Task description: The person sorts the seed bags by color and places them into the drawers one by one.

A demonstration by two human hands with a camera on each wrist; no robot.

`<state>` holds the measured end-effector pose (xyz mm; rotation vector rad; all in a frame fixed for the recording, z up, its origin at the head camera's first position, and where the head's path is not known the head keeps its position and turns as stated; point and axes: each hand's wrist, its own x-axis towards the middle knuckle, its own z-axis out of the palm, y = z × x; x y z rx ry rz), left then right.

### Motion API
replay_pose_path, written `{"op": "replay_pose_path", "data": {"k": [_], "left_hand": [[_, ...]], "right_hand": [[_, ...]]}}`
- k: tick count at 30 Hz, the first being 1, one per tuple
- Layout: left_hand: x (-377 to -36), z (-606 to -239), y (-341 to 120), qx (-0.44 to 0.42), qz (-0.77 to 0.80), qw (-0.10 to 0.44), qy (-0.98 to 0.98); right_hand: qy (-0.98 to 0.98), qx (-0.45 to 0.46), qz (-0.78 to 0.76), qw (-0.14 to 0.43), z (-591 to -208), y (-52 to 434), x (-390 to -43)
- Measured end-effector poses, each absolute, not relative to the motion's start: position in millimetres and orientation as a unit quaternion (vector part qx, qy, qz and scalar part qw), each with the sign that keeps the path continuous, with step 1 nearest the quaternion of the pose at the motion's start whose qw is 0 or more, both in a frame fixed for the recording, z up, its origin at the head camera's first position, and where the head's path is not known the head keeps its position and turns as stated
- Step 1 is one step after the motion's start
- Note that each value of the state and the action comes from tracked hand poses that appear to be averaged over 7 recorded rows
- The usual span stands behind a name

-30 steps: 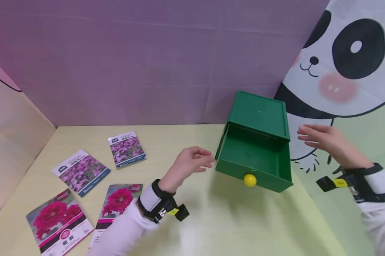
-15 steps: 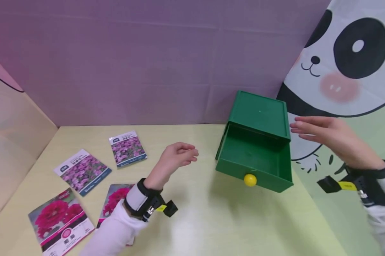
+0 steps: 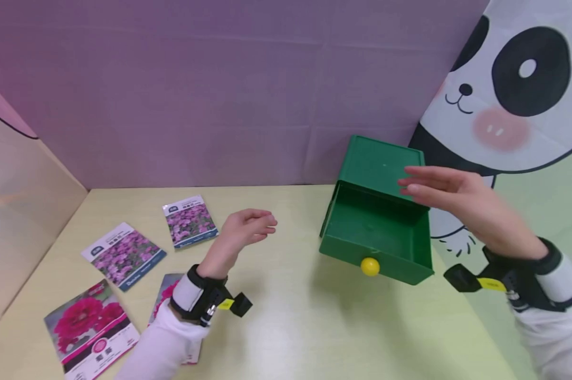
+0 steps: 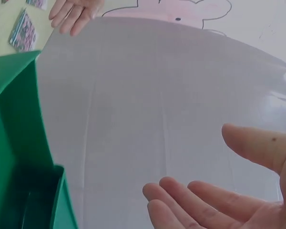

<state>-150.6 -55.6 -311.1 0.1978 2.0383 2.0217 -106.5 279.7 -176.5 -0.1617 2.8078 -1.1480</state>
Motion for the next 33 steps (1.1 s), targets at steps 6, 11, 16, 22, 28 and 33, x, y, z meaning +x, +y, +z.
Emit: {"op": "replay_pose_path", "data": {"k": [6, 11, 16, 22, 28, 33], "left_hand": [[-152.2, -315.4, -69.1, 0.059, 0.697, 0.126, 0.703], [-150.4, -322.5, -82.9, 0.045, 0.700, 0.117, 0.703], [-146.9, -327.0, -95.5, 0.035, 0.702, 0.111, 0.703], [-145.1, -332.7, -110.9, 0.018, 0.689, 0.097, 0.718], [-144.1, -336.5, -123.5, 0.013, 0.685, 0.099, 0.721], [-143.0, -339.3, -129.7, 0.007, 0.685, 0.100, 0.722]], "right_hand": [[0.906, -0.078, -0.413, 0.049, -179.0, 264.6, -104.5], [0.893, -0.101, -0.434, 0.059, -188.0, 250.6, -101.7], [0.882, -0.110, -0.452, 0.073, -196.5, 234.8, -95.0], [0.851, -0.131, -0.503, 0.078, -206.8, 217.7, -91.4], [0.833, -0.140, -0.529, 0.077, -218.8, 201.4, -95.3], [0.828, -0.146, -0.536, 0.071, -230.9, 188.7, -98.3]]}}
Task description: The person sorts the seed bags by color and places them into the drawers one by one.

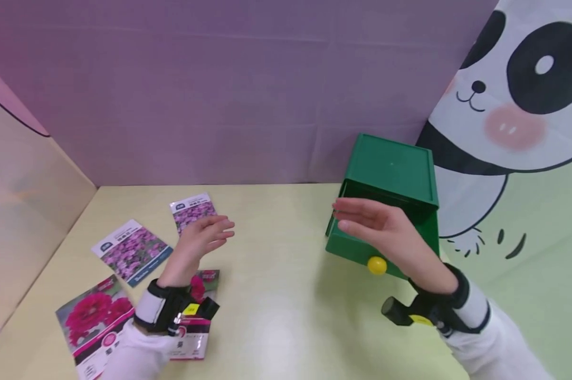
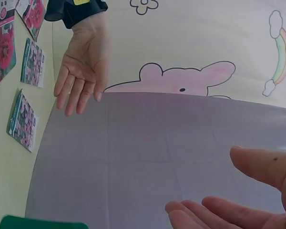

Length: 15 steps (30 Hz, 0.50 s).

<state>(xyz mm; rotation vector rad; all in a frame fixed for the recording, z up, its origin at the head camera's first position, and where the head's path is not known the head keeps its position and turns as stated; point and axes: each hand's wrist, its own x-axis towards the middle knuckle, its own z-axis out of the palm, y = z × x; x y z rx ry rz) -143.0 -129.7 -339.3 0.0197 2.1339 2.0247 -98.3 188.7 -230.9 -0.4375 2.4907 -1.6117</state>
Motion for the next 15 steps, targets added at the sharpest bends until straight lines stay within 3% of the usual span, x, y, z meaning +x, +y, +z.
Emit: {"op": "replay_pose_path", "data": {"k": [8, 15], "left_hand": [[-139.9, -347.9, -136.8, 0.004, 0.688, 0.101, 0.718], [-140.0, -353.4, -147.9, -0.008, 0.706, 0.095, 0.702]], "right_hand": [[0.814, -0.142, -0.558, 0.077, -256.6, 167.8, -101.3], [0.798, -0.172, -0.577, 0.044, -274.7, 144.5, -106.1]]}}
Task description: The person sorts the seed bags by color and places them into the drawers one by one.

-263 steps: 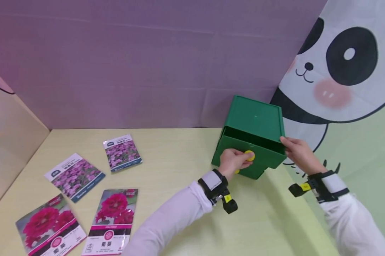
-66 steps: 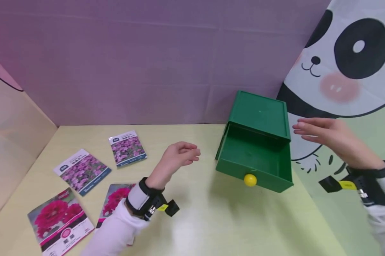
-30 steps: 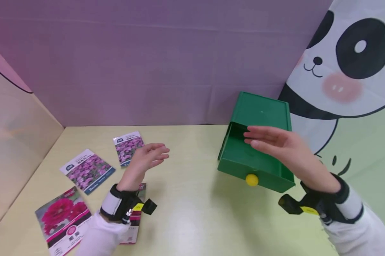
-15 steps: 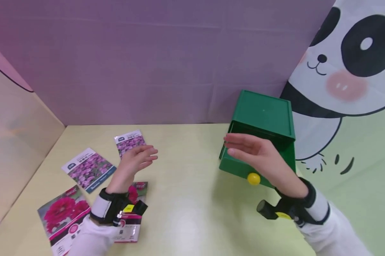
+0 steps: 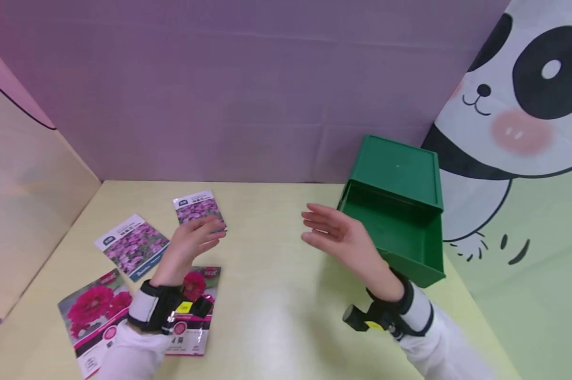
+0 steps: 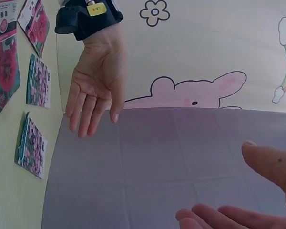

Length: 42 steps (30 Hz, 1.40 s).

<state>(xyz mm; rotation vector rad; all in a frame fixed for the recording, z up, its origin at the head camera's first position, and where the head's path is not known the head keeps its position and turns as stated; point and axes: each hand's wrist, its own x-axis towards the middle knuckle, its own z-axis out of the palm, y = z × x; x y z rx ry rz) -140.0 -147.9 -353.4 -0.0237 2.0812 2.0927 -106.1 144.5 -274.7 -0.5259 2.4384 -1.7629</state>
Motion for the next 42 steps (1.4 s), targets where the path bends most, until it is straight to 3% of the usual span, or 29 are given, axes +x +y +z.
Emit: {"op": "replay_pose_path", "data": {"k": [8, 18, 22, 28, 36, 42], "left_hand": [[-140.3, -358.1, -160.9, -0.029, 0.749, 0.094, 0.655], [-142.3, -371.3, -175.7, -0.038, 0.790, 0.076, 0.607], [-152.3, -393.1, -189.8, -0.034, 0.791, 0.076, 0.606], [-174.1, -449.2, -221.0, -0.015, 0.809, 0.066, 0.584], [-136.0, -400.8, -214.0, -0.072, 0.758, 0.090, 0.642], [-129.0, -406.1, -224.7, -0.091, 0.753, 0.098, 0.644]], "right_hand": [[0.796, -0.175, -0.580, -0.002, -298.2, 117.2, -118.0], [0.799, -0.152, -0.582, -0.007, -325.1, 97.4, -130.1], [0.796, -0.143, -0.588, -0.012, -335.0, 91.1, -136.0], [0.801, -0.114, -0.587, 0.032, -346.5, 83.6, -143.7], [0.777, -0.068, -0.616, 0.106, -366.1, 77.4, -151.8], [0.775, -0.054, -0.616, 0.132, -377.3, 71.2, -153.0]]}}
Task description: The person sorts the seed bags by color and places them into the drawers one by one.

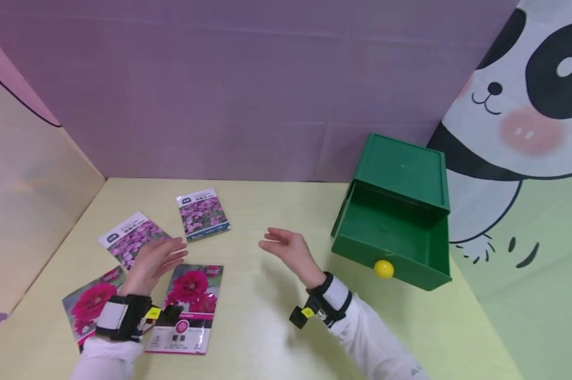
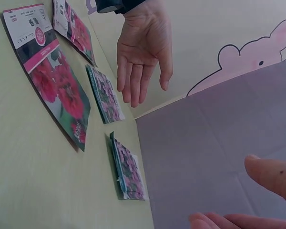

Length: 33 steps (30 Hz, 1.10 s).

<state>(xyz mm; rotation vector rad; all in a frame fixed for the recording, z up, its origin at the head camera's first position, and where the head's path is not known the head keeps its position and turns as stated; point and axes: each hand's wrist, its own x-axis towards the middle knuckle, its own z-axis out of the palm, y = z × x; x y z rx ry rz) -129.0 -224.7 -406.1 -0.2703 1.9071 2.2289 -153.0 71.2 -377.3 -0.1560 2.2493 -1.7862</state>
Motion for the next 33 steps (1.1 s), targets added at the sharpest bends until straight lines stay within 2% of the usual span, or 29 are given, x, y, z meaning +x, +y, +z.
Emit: {"op": "replay_pose_path", "data": {"k": [16, 26, 33], "left_hand": [[-122.3, -417.1, -248.7, -0.134, 0.719, 0.146, 0.666], [-117.8, -423.1, -255.3, -0.148, 0.675, 0.181, 0.700], [-114.9, -423.5, -260.1, -0.159, 0.647, 0.196, 0.719]], "right_hand": [[0.760, -0.048, -0.628, 0.160, -404.6, 56.0, -149.5], [0.705, -0.017, -0.668, 0.237, -421.4, 45.3, -138.7], [0.715, -0.007, -0.649, 0.260, -431.1, 40.6, -132.9]]}}
